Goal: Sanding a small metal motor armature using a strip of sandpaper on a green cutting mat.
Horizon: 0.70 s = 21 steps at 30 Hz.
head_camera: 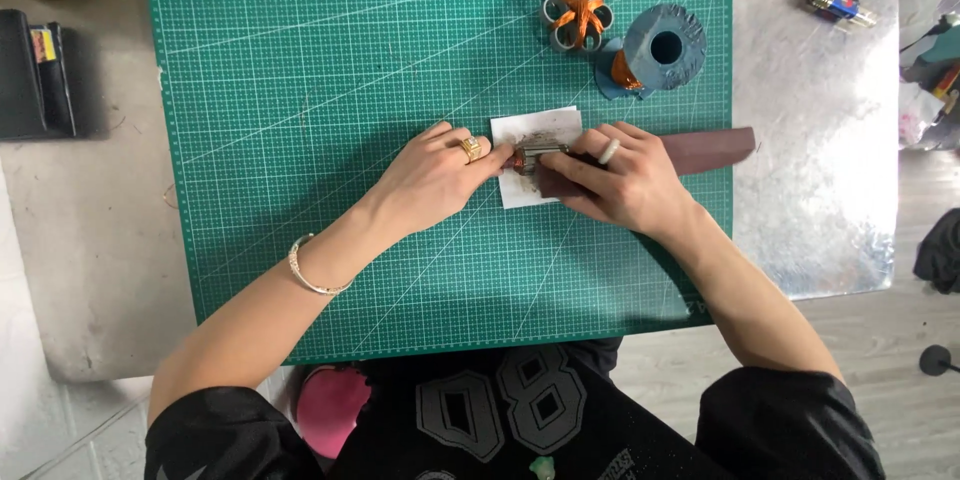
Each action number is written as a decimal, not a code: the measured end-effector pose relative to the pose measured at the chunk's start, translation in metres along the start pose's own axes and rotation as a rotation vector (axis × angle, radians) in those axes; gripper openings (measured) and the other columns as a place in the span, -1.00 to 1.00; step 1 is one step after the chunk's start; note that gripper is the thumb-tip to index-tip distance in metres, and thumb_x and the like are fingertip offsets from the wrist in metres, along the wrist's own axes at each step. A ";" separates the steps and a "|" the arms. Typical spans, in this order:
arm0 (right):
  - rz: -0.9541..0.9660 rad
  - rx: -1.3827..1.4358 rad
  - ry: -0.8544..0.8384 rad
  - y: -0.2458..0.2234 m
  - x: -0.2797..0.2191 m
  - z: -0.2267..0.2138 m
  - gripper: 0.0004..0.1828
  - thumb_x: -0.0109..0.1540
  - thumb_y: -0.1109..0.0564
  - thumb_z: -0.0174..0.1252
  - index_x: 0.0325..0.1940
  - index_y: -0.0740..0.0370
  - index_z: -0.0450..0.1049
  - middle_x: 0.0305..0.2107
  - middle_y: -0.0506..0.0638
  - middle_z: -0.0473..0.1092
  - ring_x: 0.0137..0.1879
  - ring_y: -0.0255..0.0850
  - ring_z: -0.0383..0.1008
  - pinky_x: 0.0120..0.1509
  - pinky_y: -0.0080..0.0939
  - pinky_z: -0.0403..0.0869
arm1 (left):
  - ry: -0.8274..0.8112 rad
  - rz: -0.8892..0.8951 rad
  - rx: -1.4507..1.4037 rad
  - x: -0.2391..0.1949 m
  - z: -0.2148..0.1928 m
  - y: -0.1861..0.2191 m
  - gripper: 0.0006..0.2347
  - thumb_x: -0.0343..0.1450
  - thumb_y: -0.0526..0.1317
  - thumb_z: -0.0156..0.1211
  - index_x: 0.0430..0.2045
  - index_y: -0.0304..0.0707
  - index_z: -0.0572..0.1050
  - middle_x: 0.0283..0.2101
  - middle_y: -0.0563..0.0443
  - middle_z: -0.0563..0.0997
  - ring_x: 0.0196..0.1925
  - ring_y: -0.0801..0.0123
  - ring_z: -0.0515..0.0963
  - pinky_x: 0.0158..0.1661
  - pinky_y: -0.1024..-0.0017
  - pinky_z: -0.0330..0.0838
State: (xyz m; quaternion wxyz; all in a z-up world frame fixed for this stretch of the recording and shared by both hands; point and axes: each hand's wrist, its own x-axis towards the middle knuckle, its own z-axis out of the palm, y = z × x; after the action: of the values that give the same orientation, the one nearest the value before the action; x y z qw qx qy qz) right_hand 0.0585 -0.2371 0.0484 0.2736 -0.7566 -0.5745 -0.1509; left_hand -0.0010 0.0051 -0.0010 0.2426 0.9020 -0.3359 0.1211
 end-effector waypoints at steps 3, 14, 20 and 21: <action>-0.040 -0.011 -0.014 0.001 0.007 0.005 -0.80 0.18 0.08 0.11 -0.27 0.25 0.55 -0.47 0.04 0.26 -0.46 -0.11 0.31 -0.41 -0.17 0.30 | 0.013 -0.001 0.002 -0.002 0.003 -0.002 -0.80 0.49 -0.22 -0.09 -0.25 -0.30 0.51 -0.57 0.08 0.39 -0.50 0.32 0.43 -0.39 0.42 0.29; -0.045 -0.066 -0.030 -0.002 0.008 0.002 -0.81 0.15 0.10 0.10 -0.27 0.23 0.54 -0.49 0.02 0.27 -0.49 -0.13 0.28 -0.41 -0.17 0.32 | -0.063 -0.039 -0.057 0.003 -0.008 0.003 -0.81 0.48 -0.23 -0.07 -0.34 -0.29 0.52 -0.59 0.09 0.41 -0.52 0.37 0.43 -0.40 0.47 0.27; -0.041 -0.049 -0.015 0.003 0.000 -0.004 -0.78 0.16 0.08 0.07 -0.24 0.24 0.52 -0.49 0.04 0.27 -0.50 -0.11 0.29 -0.44 -0.17 0.30 | -0.043 -0.041 -0.063 0.000 0.003 -0.006 -0.80 0.48 -0.22 -0.10 -0.18 -0.27 0.49 -0.59 0.10 0.40 -0.53 0.38 0.42 -0.41 0.46 0.27; -0.027 -0.051 -0.013 0.000 -0.004 -0.002 -0.78 0.15 0.07 0.09 -0.25 0.24 0.52 -0.49 0.04 0.27 -0.49 -0.12 0.30 -0.43 -0.19 0.31 | -0.028 -0.003 -0.048 -0.002 0.005 -0.005 -0.80 0.47 -0.22 -0.08 -0.18 -0.27 0.49 -0.58 0.10 0.41 -0.53 0.34 0.45 -0.42 0.42 0.29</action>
State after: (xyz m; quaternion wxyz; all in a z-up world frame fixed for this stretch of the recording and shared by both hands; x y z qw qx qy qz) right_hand 0.0577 -0.2416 0.0481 0.2483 -0.7566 -0.5822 -0.1641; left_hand 0.0014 0.0066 -0.0076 0.2596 0.8980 -0.3409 0.1001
